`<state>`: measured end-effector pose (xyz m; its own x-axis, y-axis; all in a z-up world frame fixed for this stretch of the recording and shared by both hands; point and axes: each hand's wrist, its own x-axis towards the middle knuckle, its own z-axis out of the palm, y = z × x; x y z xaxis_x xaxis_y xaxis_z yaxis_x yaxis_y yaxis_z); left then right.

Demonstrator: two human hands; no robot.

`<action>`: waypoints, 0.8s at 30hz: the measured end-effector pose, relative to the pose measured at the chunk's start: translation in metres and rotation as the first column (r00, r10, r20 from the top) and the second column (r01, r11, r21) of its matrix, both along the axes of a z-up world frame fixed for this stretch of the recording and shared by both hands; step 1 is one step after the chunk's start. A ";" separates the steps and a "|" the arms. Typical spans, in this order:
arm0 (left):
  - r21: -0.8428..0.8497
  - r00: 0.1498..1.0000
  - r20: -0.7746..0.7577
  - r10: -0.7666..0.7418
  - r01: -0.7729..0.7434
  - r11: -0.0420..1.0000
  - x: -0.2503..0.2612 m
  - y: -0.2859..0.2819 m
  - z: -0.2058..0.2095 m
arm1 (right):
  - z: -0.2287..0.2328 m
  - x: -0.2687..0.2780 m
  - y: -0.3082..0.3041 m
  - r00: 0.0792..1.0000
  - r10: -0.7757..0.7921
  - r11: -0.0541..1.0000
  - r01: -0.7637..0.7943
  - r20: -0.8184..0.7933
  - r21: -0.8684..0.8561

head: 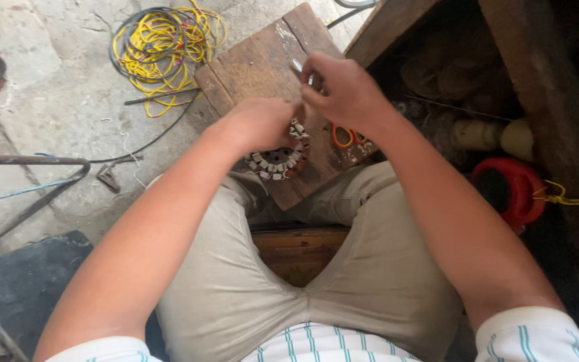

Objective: The person sits on a low stool and uses red-handled scissors to trim and adjust white wires on a circular electrical component, likely a motor stator, resting on a wooden block. The person repeatedly cuts wire ends and manipulates the component with both hands.

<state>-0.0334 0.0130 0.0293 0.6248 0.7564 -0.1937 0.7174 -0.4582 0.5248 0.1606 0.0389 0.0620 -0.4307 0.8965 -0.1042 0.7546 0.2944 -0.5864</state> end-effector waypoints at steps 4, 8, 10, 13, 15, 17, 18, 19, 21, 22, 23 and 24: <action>0.211 0.993 -0.100 -0.058 0.078 0.974 0.020 0.000 -0.026 | 0.006 0.016 -0.009 0.990 0.044 0.983 -0.067 0.136 0.169; 0.261 0.973 -0.224 -0.058 0.117 0.958 0.027 0.003 -0.041 | 0.000 0.013 -0.009 0.968 0.105 0.987 -0.130 0.229 0.097; 0.090 0.979 -0.176 -0.103 0.120 0.989 0.025 0.005 -0.040 | -0.004 0.013 -0.009 0.948 0.127 0.983 -0.160 0.292 0.093; -0.317 0.995 -0.075 -0.065 0.038 0.948 0.007 0.013 -0.025 | -0.008 0.018 -0.009 0.905 0.171 0.973 -0.218 0.389 0.081; -0.376 0.993 0.010 0.121 -0.108 0.920 -0.022 0.025 -0.007 | -0.009 0.020 -0.008 0.897 0.217 0.969 -0.246 0.386 0.025; -0.252 0.911 0.072 0.407 -0.378 0.891 -0.058 0.032 0.010 | -0.011 0.023 -0.008 0.910 0.233 0.968 -0.250 0.344 0.005; -0.186 0.828 0.244 0.504 -0.471 0.863 -0.078 0.031 0.016 | -0.013 0.024 -0.009 0.915 0.240 0.968 -0.251 0.324 -0.007; -0.145 0.716 0.156 0.680 -0.665 0.733 -0.095 0.029 0.019 | -0.015 0.025 -0.009 0.910 0.251 0.965 -0.261 0.329 -0.013; 0.162 0.571 -0.137 0.809 -0.793 0.587 -0.118 0.024 0.017 | -0.020 0.022 -0.010 0.897 0.283 0.956 -0.292 0.340 -0.027; 0.217 0.557 -0.167 0.813 -0.784 0.582 -0.121 0.023 0.013 | -0.023 0.020 -0.011 0.888 0.291 0.954 -0.299 0.355 -0.033; 0.278 0.538 -0.193 0.821 -0.772 0.571 -0.120 0.024 0.009 | -0.025 0.016 -0.011 0.880 0.299 0.950 -0.309 0.370 -0.032; 0.337 0.516 -0.217 0.828 -0.757 0.560 -0.118 0.023 0.008 | -0.026 0.013 -0.010 0.871 0.307 0.947 -0.320 0.384 -0.030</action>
